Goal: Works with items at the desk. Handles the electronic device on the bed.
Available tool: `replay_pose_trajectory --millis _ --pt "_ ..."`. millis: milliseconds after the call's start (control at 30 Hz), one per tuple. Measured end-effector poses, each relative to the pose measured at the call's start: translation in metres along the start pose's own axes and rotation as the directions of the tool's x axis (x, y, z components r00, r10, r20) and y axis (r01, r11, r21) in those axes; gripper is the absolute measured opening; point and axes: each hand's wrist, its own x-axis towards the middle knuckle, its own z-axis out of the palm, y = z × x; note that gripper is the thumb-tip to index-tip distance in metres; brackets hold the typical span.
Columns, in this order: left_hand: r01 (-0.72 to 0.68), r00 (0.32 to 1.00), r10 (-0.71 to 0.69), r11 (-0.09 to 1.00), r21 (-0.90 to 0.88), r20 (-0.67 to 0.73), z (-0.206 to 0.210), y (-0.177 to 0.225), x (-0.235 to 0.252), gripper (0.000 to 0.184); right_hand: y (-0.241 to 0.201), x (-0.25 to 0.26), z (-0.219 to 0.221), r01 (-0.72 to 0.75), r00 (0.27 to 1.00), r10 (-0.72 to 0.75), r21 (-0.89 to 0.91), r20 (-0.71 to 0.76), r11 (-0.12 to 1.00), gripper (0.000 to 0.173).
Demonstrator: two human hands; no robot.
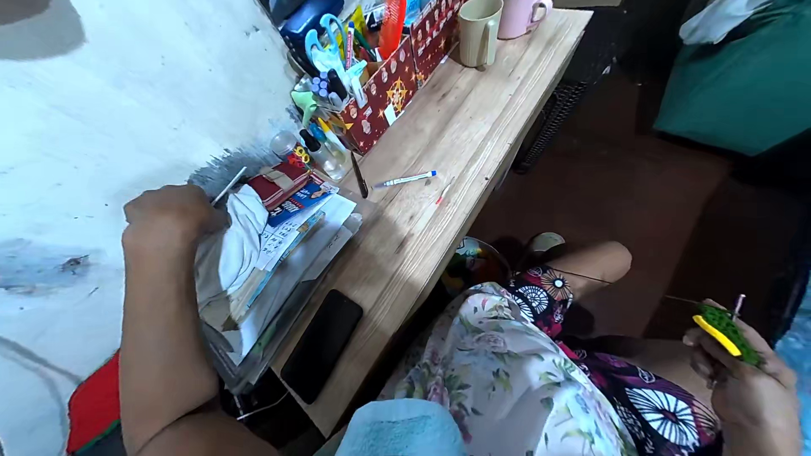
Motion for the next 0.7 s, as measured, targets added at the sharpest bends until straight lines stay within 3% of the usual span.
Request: replay_pose_trajectory --millis 67,200,400,600,700 --pt "-0.036 0.999 0.036 0.999 -0.015 0.011 0.003 -0.003 0.009 0.049 0.001 0.001 -0.003 -0.008 1.000 0.008 -0.004 0.001 1.000 0.051" --pt "-0.177 0.979 0.167 0.981 -0.077 -0.119 -0.015 0.003 -0.010 0.070 0.000 0.005 -0.006 -0.005 1.000 0.005 0.012 -0.011 1.000 0.051" --pt "-0.339 0.877 0.274 0.935 -0.103 -0.395 -0.039 0.037 -0.038 0.060 -0.003 0.011 -0.003 0.006 1.000 -0.005 0.025 -0.017 1.000 0.052" --pt "-0.372 0.868 0.300 0.920 -0.120 -0.396 -0.040 0.048 -0.032 0.057 0.006 0.005 -0.014 0.006 0.999 -0.004 0.040 -0.043 0.999 0.051" --pt "-0.531 0.803 0.457 0.840 -0.111 -0.383 -0.043 0.068 -0.042 0.054 0.009 -0.002 -0.025 -0.013 0.997 0.016 0.036 -0.082 0.999 0.050"
